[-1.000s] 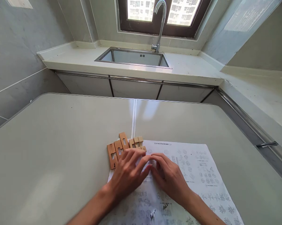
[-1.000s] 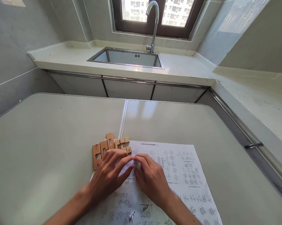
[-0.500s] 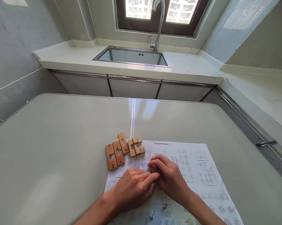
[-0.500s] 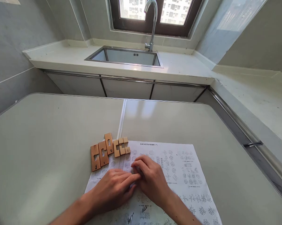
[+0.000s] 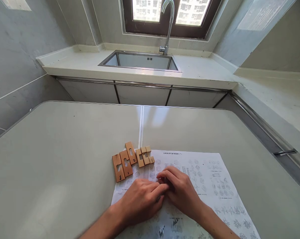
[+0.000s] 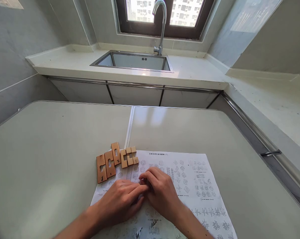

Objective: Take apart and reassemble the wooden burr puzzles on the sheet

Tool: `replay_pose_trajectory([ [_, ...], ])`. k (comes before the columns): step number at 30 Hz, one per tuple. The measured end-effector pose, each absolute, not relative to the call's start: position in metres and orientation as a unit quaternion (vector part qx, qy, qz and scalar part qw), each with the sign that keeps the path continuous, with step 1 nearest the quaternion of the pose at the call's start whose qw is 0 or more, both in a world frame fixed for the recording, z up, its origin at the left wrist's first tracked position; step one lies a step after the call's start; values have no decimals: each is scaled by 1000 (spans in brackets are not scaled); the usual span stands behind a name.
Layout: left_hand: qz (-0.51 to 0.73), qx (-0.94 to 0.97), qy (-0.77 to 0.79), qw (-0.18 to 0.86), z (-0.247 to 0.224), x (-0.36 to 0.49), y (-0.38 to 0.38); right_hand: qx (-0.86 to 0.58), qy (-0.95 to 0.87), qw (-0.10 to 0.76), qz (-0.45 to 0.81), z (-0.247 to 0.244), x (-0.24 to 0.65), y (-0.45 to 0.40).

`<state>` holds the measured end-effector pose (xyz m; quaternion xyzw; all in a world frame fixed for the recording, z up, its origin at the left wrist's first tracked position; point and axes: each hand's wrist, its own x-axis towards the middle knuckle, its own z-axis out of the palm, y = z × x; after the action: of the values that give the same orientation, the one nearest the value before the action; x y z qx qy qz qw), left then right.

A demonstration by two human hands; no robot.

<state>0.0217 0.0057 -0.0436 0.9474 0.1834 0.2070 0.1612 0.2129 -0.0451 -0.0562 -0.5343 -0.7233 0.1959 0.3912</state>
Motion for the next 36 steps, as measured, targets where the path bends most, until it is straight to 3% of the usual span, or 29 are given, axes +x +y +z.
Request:
replay_pose_trajectory([
  [36, 217, 944, 178, 174, -37, 22, 6, -542, -721, 382, 204, -56, 211, -45],
])
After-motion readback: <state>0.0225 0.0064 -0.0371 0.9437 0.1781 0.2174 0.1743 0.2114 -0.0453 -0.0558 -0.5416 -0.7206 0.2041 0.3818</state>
